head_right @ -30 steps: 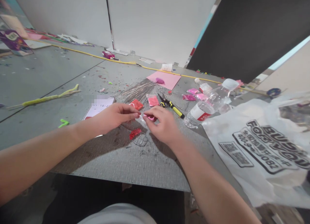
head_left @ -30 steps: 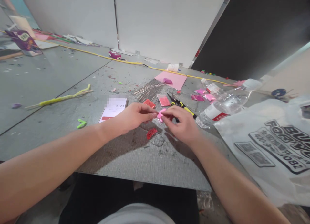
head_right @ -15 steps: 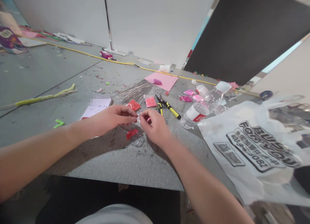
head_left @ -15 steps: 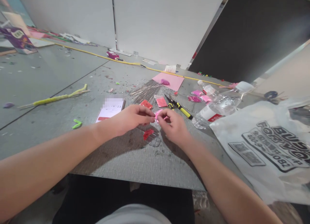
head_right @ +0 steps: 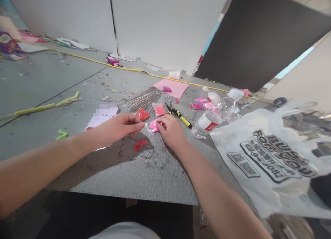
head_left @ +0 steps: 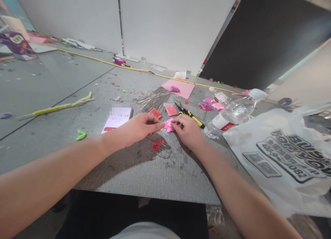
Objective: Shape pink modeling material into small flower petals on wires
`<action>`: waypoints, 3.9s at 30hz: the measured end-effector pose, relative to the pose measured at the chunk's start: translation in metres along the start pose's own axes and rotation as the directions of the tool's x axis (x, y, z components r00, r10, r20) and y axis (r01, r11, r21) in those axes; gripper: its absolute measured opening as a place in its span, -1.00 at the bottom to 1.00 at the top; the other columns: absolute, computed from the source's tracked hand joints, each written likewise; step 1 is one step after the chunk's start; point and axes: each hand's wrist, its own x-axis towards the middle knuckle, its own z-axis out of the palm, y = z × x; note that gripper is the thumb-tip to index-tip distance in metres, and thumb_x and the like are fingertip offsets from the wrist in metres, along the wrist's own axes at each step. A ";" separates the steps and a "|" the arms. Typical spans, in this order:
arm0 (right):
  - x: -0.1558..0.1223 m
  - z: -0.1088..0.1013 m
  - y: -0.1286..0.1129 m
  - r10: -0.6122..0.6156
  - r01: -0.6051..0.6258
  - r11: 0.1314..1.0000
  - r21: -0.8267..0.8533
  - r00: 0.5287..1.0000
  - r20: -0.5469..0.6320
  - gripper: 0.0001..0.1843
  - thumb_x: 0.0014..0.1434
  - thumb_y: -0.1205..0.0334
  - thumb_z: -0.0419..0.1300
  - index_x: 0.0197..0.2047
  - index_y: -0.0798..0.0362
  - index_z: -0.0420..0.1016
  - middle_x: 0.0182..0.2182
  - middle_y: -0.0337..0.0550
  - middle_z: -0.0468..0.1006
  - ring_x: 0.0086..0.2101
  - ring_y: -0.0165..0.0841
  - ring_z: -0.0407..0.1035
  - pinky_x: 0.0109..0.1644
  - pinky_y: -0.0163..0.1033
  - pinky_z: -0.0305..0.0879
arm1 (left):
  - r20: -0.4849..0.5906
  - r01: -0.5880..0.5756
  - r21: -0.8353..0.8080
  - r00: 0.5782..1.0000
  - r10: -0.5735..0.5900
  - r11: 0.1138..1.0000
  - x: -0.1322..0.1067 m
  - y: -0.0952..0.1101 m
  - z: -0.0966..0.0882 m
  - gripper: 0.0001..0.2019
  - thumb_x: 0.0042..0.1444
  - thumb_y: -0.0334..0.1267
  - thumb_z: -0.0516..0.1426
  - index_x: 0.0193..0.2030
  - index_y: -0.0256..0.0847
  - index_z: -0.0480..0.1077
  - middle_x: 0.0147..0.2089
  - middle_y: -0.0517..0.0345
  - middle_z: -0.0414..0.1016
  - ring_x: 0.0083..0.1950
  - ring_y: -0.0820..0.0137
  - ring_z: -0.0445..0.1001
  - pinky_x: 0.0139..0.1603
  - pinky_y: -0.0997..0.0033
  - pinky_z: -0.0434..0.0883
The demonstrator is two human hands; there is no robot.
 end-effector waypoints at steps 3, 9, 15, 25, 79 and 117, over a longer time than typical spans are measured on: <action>-0.001 0.004 0.005 -0.030 0.031 0.999 -0.036 1.000 0.005 -0.86 0.35 0.30 0.30 -0.18 0.00 0.73 -0.16 -0.04 0.69 -0.05 -0.14 0.54 0.13 0.01 0.43 | -0.013 0.022 -0.010 1.000 -0.022 1.000 0.001 -0.001 -0.001 -0.60 0.17 0.17 0.31 -0.37 -0.13 0.43 -0.47 0.20 0.37 -0.47 0.39 0.29 -0.44 0.34 0.21; -0.003 0.003 0.010 -0.048 0.049 0.998 -0.042 0.999 0.009 -0.90 0.32 0.31 0.34 -0.19 0.04 0.73 -0.14 -0.02 0.68 -0.06 -0.14 0.55 0.10 0.00 0.45 | -0.013 0.030 -0.115 0.999 -0.032 0.993 -0.002 0.003 -0.001 -0.64 0.21 0.13 0.33 -0.27 -0.14 0.51 -0.32 0.19 0.48 -0.31 0.39 0.44 -0.29 0.35 0.37; -0.005 0.000 0.006 -0.041 0.042 0.998 -0.046 0.999 0.034 -0.93 0.29 0.22 0.40 -0.17 0.00 0.71 -0.15 -0.04 0.67 -0.11 -0.15 0.55 0.02 -0.01 0.48 | -0.077 0.062 -0.188 0.994 -0.077 0.980 -0.002 0.004 -0.002 -0.66 0.21 -0.08 0.38 0.07 -0.12 0.60 -0.09 0.09 0.66 -0.16 0.34 0.56 -0.21 0.33 0.41; -0.007 -0.013 -0.014 -0.087 0.091 0.995 0.033 0.992 -0.086 -0.81 0.43 0.16 0.25 -0.07 0.01 0.69 -0.18 -0.05 0.70 -0.19 -0.22 0.56 -0.09 -0.08 0.49 | -0.065 0.051 -0.199 0.996 -0.065 0.979 0.002 0.001 0.000 -0.68 0.26 0.02 0.35 0.00 -0.13 0.61 -0.15 0.14 0.60 -0.18 0.41 0.52 -0.15 0.35 0.42; -0.017 -0.013 -0.035 0.112 -0.118 0.945 0.304 0.993 0.038 -0.90 0.35 0.16 0.33 -0.21 -0.03 0.59 -0.33 -0.18 0.75 -0.32 -0.28 0.65 -0.21 -0.19 0.50 | 0.071 -0.248 0.528 0.966 0.249 0.812 0.004 0.001 -0.012 -0.76 0.36 -0.14 0.16 -0.06 -0.19 0.62 -0.31 0.12 0.63 -0.35 0.36 0.48 -0.28 0.34 0.27; -0.020 -0.012 -0.036 0.179 -0.158 0.937 0.311 0.983 -0.040 -0.88 0.32 0.16 0.35 -0.15 -0.05 0.74 -0.23 -0.12 0.80 -0.28 -0.21 0.70 -0.15 -0.07 0.65 | 0.146 -0.304 0.574 0.952 0.270 0.761 0.004 0.000 -0.013 -0.74 0.38 -0.16 0.11 -0.13 -0.21 0.61 -0.25 0.07 0.66 -0.29 0.33 0.52 -0.26 0.31 0.30</action>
